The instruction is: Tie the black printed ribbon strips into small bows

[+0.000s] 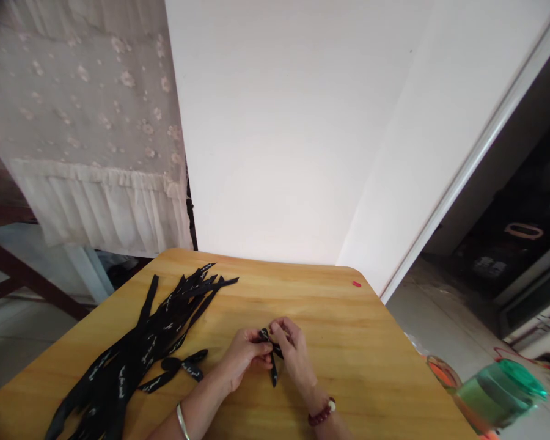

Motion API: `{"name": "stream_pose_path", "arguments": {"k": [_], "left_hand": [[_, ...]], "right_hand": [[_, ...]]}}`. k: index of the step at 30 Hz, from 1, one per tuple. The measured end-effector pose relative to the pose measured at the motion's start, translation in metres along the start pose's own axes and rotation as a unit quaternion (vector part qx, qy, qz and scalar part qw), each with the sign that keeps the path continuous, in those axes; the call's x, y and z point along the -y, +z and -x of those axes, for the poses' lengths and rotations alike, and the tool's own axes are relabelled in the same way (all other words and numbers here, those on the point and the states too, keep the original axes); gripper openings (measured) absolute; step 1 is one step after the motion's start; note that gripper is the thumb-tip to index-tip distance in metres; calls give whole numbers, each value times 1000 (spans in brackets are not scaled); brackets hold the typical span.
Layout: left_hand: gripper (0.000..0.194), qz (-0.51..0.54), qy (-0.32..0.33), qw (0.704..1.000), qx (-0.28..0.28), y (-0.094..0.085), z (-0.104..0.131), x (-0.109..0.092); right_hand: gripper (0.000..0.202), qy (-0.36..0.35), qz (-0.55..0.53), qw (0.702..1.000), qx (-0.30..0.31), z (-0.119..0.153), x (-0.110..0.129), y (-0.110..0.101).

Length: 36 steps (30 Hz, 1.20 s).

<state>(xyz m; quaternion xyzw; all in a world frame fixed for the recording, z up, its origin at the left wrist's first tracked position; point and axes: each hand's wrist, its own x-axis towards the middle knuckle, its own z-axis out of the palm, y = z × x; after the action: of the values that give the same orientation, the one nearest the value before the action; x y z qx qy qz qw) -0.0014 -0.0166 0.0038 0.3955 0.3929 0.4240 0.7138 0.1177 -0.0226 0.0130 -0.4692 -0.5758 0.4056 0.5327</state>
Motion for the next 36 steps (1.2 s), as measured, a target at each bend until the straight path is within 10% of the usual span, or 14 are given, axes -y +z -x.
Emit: {"name": "stream_pose_path", "arguments": {"k": [23,36], "left_hand": [[16,-29,-1,1000,9,3,0,0],[21,119,37,987,-103,-3,-5,-6]], "right_hand": [[28,2,27,1000,6,1,-2,4],[39,22,53,998,-38,-1,-11,0]]}}
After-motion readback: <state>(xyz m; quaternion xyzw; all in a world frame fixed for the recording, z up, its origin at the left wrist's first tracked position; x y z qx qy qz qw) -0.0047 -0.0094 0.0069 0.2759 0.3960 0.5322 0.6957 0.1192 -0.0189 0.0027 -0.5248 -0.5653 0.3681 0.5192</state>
